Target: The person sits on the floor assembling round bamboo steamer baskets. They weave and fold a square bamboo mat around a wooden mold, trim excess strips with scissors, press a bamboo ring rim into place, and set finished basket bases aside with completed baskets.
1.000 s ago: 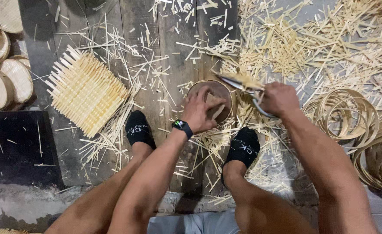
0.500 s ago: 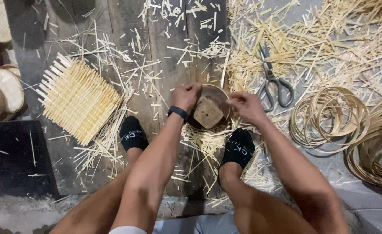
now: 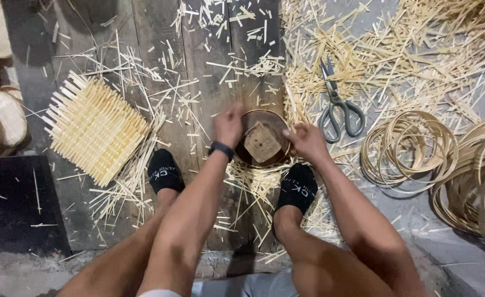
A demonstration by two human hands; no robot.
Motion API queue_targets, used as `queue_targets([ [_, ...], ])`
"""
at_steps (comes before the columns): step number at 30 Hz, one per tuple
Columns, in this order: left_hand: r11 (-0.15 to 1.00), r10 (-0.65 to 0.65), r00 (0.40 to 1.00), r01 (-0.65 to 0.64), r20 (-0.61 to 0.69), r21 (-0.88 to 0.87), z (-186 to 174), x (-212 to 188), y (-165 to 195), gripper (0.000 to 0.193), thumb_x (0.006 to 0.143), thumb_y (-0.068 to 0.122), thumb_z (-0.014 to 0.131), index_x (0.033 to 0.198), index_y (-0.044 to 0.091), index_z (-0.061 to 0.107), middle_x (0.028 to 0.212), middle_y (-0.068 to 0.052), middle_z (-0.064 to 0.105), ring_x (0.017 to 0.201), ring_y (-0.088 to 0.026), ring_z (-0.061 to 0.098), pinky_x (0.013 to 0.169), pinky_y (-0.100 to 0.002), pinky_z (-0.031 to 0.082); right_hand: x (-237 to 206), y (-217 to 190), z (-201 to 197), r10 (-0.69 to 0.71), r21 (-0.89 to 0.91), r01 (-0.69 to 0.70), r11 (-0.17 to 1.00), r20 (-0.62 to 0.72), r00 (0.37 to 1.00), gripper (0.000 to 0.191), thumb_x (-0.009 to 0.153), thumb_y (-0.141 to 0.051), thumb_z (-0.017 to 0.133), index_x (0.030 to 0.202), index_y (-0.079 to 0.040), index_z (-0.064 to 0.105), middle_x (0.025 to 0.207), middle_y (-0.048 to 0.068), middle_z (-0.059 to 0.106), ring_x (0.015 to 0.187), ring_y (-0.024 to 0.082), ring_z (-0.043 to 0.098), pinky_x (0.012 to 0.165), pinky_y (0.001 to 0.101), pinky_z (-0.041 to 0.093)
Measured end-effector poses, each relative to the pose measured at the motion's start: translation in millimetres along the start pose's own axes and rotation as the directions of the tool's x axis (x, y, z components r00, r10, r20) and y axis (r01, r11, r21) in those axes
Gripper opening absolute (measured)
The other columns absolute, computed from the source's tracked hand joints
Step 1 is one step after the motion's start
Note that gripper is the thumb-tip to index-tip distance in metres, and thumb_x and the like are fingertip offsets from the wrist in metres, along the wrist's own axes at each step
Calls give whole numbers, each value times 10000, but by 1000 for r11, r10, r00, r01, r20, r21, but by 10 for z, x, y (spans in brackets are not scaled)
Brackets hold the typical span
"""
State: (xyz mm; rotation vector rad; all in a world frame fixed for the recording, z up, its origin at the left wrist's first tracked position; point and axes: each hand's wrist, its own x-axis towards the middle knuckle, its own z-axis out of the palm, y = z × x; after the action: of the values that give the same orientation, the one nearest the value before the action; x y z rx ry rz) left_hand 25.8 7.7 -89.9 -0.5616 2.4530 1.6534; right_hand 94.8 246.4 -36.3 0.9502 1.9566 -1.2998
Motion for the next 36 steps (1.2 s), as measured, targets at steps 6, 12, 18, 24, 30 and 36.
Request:
queue_targets([
  [6,940,-334,917,304,221,156,-501,-379,-280,308,837,257,830,1008,2,802,908,-124,811,750,-171,701,688,-340,555,-33,402,88,-112,308,69,949,126,986,191,905,-145,766,958,39,755,846,81,737,690,137,689,605,279,612],
  [12,881,-431,902,411,39,232,-399,-415,-293,287,792,266,863,972,45,827,837,-109,796,688,-164,704,679,-323,559,99,501,164,-64,375,28,927,86,994,160,911,-129,781,887,20,726,739,91,688,621,184,650,562,304,572],
  [18,474,-551,716,691,429,-545,-410,-735,-416,311,923,190,679,1228,155,631,1132,-115,758,894,-158,761,746,-389,605,-70,474,130,-134,607,-76,791,293,947,204,951,-146,734,870,26,661,796,82,704,676,137,711,650,300,665],
  [24,605,-585,758,645,290,-466,-74,-1201,-495,327,956,91,672,1187,-139,658,1135,-243,688,736,-229,697,646,-358,628,-135,461,391,-78,513,7,858,117,990,139,942,-60,667,918,77,669,841,147,714,694,221,728,609,337,649],
  [30,943,-334,906,322,261,89,-584,-983,-88,327,959,226,675,1273,141,703,1111,-167,788,862,-239,763,770,-384,639,-391,176,113,-89,245,45,968,172,981,265,978,-219,635,988,37,704,908,170,732,774,215,747,683,325,667],
  [36,858,512,842,-509,171,-63,-574,-1101,511,449,1023,415,656,1359,118,649,1302,-245,674,1175,-362,662,997,-438,546,-738,-246,260,-377,167,369,914,17,926,684,716,-330,871,1196,-3,511,1074,114,669,960,225,684,808,356,584],
])
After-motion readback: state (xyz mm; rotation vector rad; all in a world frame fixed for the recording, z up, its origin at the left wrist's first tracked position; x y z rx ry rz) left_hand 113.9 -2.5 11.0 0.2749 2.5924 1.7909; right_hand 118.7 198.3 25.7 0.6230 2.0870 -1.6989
